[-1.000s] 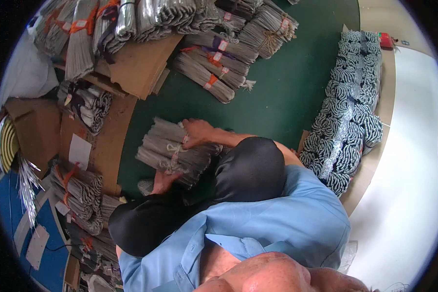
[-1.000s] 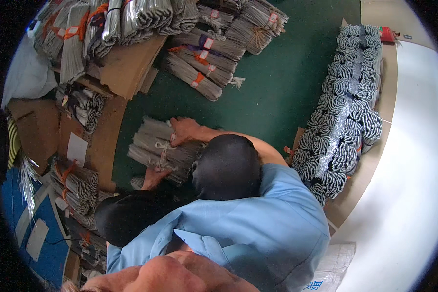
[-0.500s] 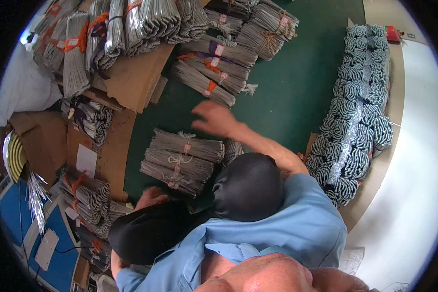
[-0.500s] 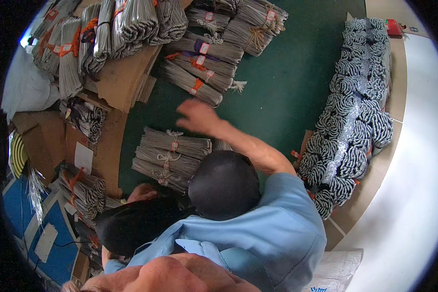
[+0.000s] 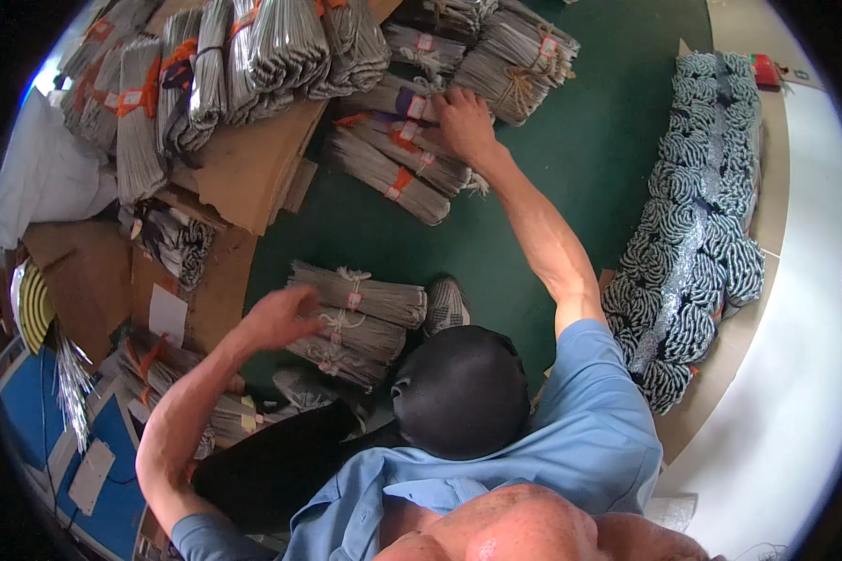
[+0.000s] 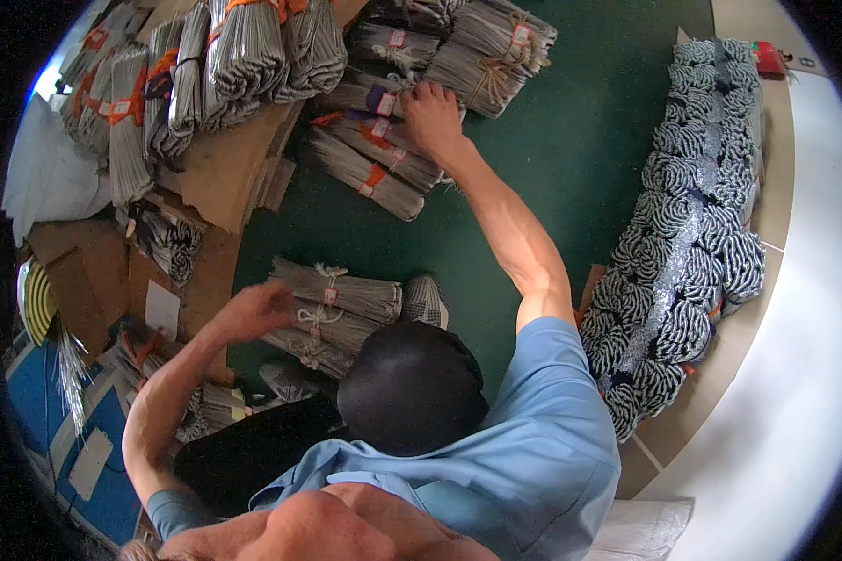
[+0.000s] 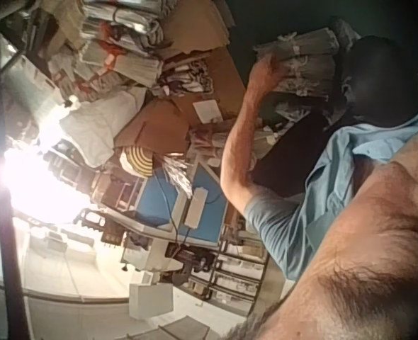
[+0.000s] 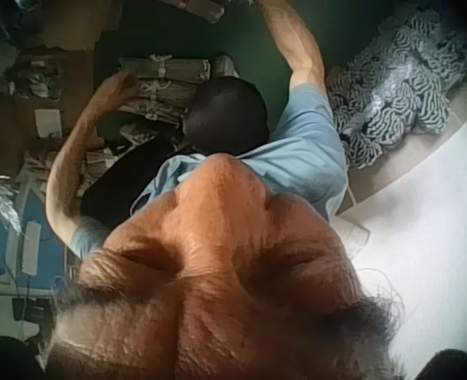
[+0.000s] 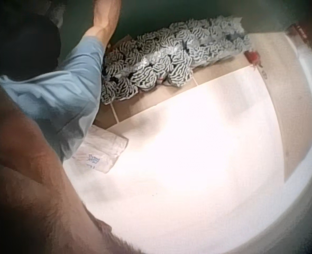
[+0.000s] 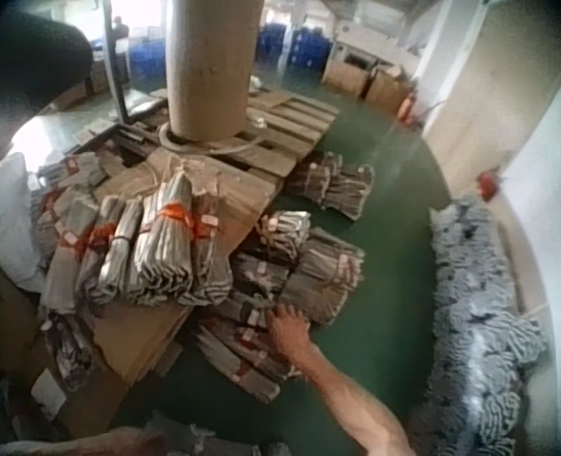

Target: Organizing bundles of metal strips and applying identification labels to them on a factory floor.

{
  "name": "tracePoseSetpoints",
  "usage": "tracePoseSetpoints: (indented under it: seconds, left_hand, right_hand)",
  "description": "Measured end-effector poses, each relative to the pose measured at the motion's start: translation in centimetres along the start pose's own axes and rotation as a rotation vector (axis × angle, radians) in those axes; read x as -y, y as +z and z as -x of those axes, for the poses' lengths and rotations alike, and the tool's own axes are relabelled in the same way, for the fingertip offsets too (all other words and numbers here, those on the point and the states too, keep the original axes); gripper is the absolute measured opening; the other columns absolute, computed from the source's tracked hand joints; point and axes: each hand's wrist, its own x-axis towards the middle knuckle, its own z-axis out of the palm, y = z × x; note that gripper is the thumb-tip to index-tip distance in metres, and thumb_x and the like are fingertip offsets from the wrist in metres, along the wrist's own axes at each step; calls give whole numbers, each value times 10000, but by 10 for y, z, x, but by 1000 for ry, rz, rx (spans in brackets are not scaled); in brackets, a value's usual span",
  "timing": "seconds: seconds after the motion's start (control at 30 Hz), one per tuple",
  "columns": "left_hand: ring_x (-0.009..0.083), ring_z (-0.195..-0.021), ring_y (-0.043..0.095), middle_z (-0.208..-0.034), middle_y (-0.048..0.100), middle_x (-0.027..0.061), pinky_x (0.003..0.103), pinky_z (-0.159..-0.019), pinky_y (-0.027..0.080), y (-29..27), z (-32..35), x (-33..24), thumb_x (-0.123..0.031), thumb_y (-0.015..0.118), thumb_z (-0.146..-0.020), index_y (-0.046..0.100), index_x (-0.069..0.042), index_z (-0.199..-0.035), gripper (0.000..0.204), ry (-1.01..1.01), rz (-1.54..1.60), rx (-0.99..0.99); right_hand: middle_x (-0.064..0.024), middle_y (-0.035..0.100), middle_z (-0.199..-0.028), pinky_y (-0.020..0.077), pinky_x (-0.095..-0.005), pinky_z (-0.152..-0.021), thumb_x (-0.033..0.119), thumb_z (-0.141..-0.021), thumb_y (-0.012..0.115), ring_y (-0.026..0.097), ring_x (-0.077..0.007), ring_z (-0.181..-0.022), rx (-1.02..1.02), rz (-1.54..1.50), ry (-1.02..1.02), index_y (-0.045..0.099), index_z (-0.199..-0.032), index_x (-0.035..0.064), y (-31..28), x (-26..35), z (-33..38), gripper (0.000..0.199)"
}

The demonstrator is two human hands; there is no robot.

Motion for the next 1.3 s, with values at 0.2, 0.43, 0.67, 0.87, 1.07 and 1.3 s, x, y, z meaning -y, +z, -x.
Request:
tracePoseSetpoints:
  seconds: [0.2, 0.43, 0.67, 0.87, 1.07, 1.3]
  left_hand:
    - [215, -1001, 648, -1091, 659, 124, 342, -868, 513, 31, -104, -32, -216, 709, -855, 559, 10, -1206, 444, -2, 427, -203]
    - [228, -1193, 540, -1350, 529, 168, 338, -979, 451, 55, -168, -61, -168, 714, -838, 398, 49, -1385, 667, -114, 1273, -463]
    - [199, -1203, 522, -1338, 535, 89, 338, -998, 417, 55, -189, -74, -152, 692, -858, 432, -16, -1364, 585, -112, 1322, -439]
    - [189, -1180, 533, -1290, 574, 77, 337, -973, 421, 54, -195, -77, -165, 685, -867, 456, -56, -1345, 541, -94, 1270, -374]
    - [238, -1109, 595, -1265, 594, 135, 365, -958, 472, 96, -208, -59, -169, 713, -801, 391, 19, -1384, 693, -76, 914, -593]
    - [358, -1218, 528, -1334, 530, 213, 397, -1044, 414, 135, -186, -111, -244, 665, -799, 314, 42, -1422, 770, -72, 874, -680]
  right_hand:
    - [-167, 601, -1097, 489, -491, -886, 388, -695, 800, 574, -358, -1086, 73, -65, -44, 640, -1074, 49, 15, -15, -21, 533]
    - [-189, 606, -1085, 489, -479, -894, 407, -720, 770, 576, -385, -1073, 176, -138, -116, 629, -1139, 37, 11, -24, -33, 576]
    - [-194, 640, -1091, 517, -483, -867, 484, -697, 765, 620, -383, -1043, 328, -209, -61, 653, -1102, 47, 7, -29, -48, 607]
    - [-204, 649, -1064, 491, -468, -859, 406, -723, 733, 618, -382, -1011, 309, -206, -43, 667, -1078, 19, -6, -23, -48, 530]
    - [-228, 656, -1003, 489, -478, -849, 415, -785, 679, 631, -396, -966, 321, -96, -120, 663, -1065, 21, 13, -20, -55, 484]
    - [-237, 647, -1063, 493, -504, -864, 497, -782, 684, 613, -411, -1046, 253, 26, -239, 642, -1090, 22, 20, -30, -54, 569]
